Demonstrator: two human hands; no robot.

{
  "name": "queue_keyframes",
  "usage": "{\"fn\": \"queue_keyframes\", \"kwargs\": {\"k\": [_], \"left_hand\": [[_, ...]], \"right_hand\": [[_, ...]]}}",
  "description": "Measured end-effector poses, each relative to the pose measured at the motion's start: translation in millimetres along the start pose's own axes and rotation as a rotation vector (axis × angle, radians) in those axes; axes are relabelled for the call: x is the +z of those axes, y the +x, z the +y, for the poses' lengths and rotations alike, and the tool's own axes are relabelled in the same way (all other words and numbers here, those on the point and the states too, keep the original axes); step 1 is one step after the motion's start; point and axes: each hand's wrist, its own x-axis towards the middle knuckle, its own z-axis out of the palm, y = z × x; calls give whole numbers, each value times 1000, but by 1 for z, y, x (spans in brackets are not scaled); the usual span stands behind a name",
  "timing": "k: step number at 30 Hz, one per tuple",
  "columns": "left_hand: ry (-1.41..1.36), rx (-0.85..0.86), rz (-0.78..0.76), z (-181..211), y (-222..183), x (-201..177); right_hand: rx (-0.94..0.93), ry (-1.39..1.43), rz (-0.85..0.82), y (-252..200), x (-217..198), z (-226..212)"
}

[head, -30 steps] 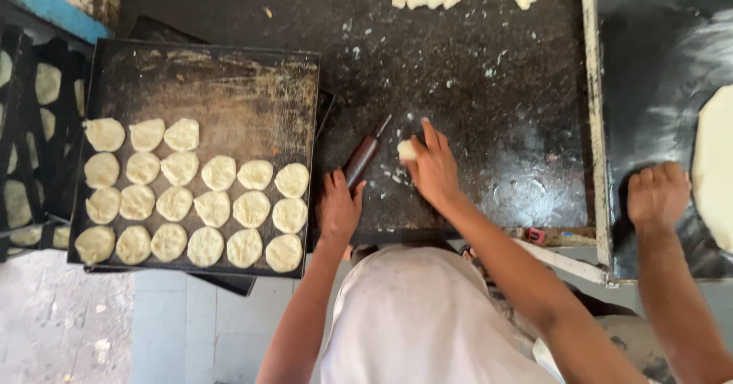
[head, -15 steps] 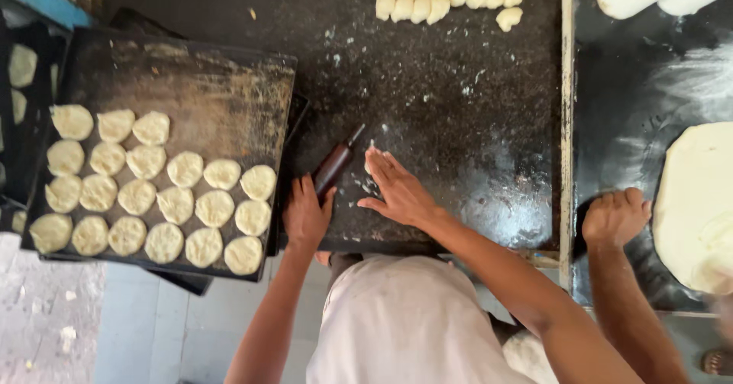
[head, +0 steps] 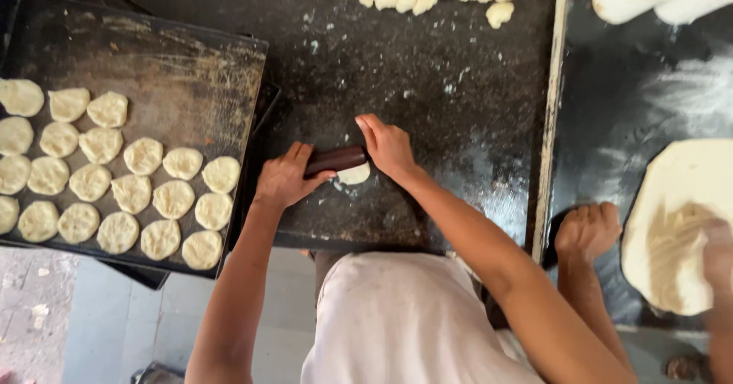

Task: The person rolls small pieces of dough using a rolling pin and places them onto a metal baking tray, then retrieves a full tray from a rack and organizes the dough pieces on the counter.

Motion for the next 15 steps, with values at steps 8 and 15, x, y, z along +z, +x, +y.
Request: {"fn": "queue_keyframes", "kwargs": {"k": [8,15], "left_hand": [[-279,-485,312,8,-54,5],[-290,-624,283,7,-99,15]], "right_hand": [[36,-262,48,-27,-4,-37],[-51,198,-514,-44,14,-28]]}}
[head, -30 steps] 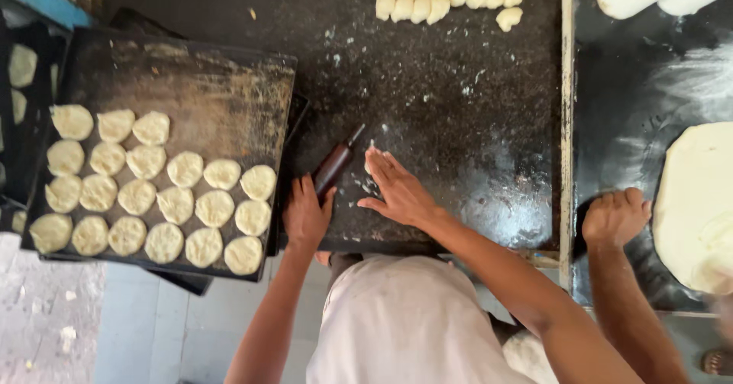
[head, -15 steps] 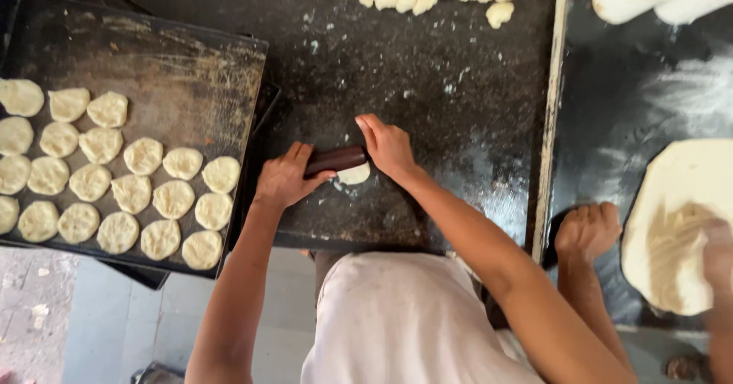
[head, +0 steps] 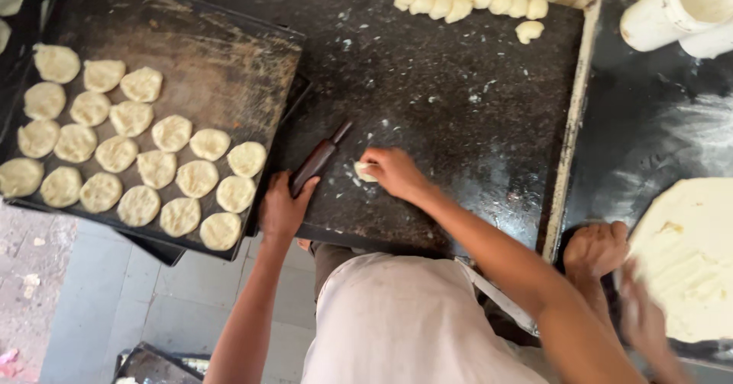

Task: The person rolls small pieces of dough using a rolling pin and places them onto a metal baking tray, then retrieves a full tray from a rack and organizes the dough pieces on the counter.

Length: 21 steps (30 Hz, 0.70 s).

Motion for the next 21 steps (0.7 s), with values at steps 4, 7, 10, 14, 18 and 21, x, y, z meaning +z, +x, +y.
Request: {"fn": "queue_keyframes", "kwargs": {"k": [4,7,10,14,18,21], "left_hand": [[6,-25,-83,2,5,-5],[23,-4,-87,5,-1,-12],[-25,-49,-216,5,-3,-16],[3,14,-251,-9,-3,-10],[-56,138,-170,-23,-8,2],[-124,198,-191,-34,1,5]], "right_hand": [[212,230,-232,21,-28,-16],[262,329,-398,52,-29,-60],[153,521,-439,115,0,-120],[-318,288,-96,207,80,-181],[-515,-428,234,244,129,-190],[-17,-102,196,257,130,-188]]}}
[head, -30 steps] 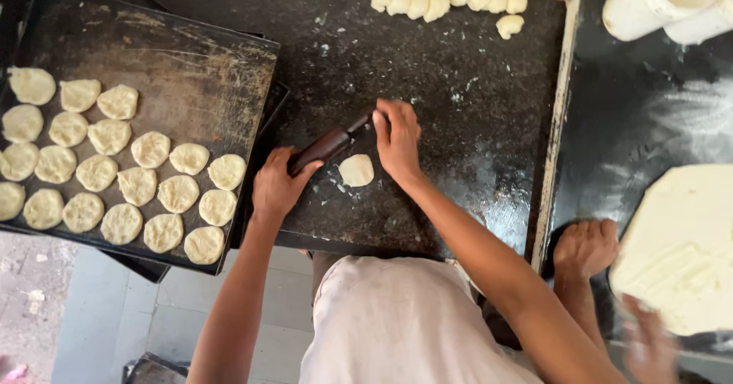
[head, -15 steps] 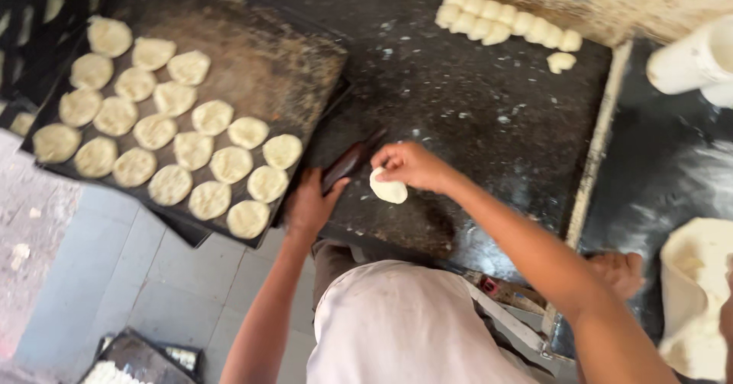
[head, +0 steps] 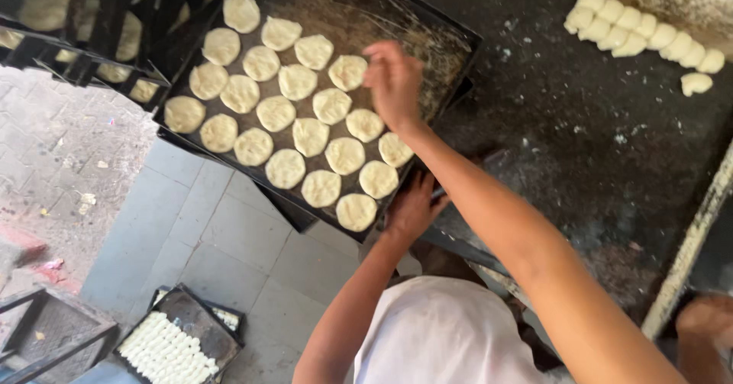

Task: The person rolls small pieces of dough using a rolling pin and places them onto a metal baking tray, then retrieves a full tray from a rack and organizes the dough pieces on the counter.

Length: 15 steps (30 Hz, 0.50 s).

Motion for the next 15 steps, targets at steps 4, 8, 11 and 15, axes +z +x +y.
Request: {"fn": "queue_keyframes", "kwargs": {"k": [4,8,11,15], "left_hand": [[38,-58,-119,-8,-10,10],[-55,80,-28,-15,0,18],[-65,80,-20,-19,5,17],[87,84,43,-6,-8,14]], "right_hand": [[-83,143,-121,-8,7,-13],[-579,-42,53,-16,-7,-16],[-285,427,278,-50,-44,32],[70,220,436,-129,-128,135]]}}
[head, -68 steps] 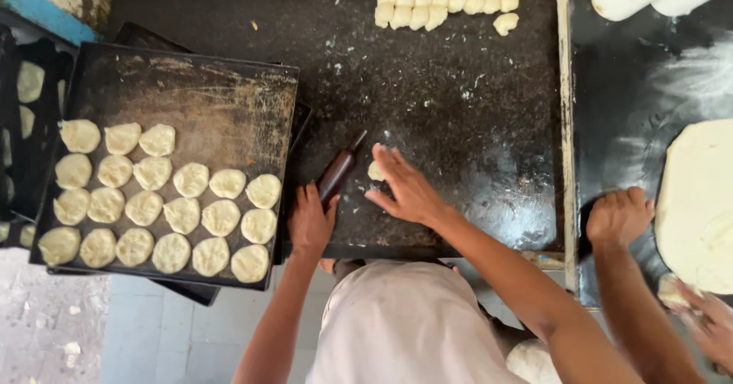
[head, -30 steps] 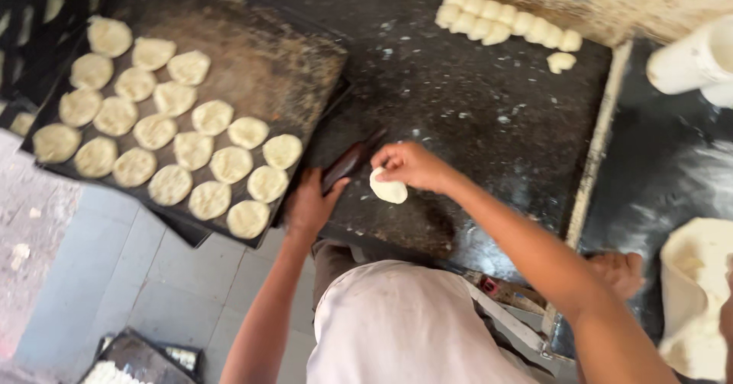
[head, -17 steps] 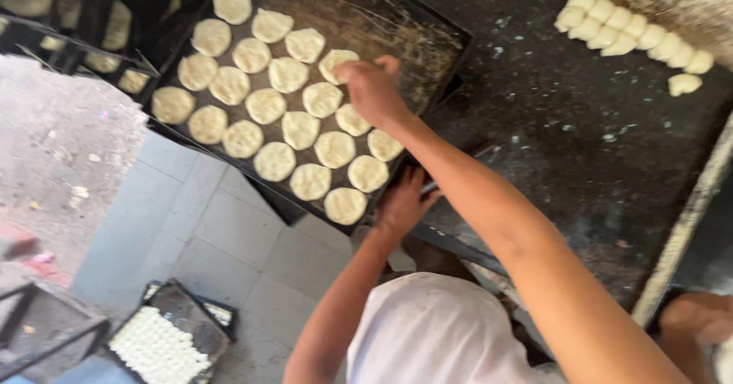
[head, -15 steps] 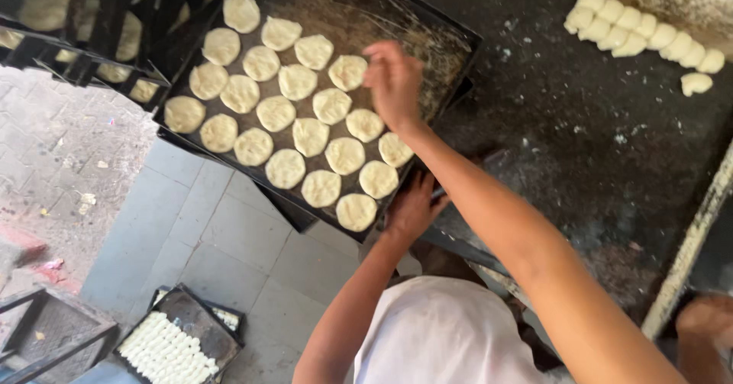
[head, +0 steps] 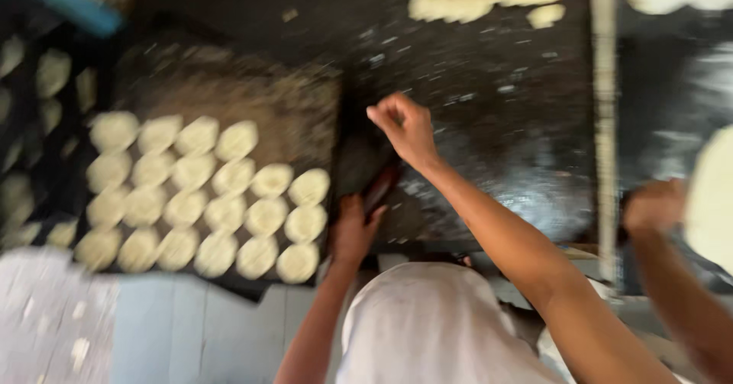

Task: The person rolls small pieces of dough using a rolling pin and places them onto a metal baking tray, then retrieves a full tray from a rack and organizes the dough pieces on the counter.

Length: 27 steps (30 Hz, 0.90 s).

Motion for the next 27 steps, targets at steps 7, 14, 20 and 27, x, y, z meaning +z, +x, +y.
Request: {"fn": "queue_keyframes", "kwargs": {"k": [7,14,20,27], "left_hand": [[352,-93,-101,27,9,-19],[334,-174,-101,47,25,-18],[319,-163,-28,41,9,-10],[372,-189,-51,49,4,-17]], "right_hand": [[-49,-246,176,41,-200,118],[-359,-1038,67,155,-306,229],[-221,-485,211,67,-243,153],[-292,-646,-246,-135,-138,50]]}}
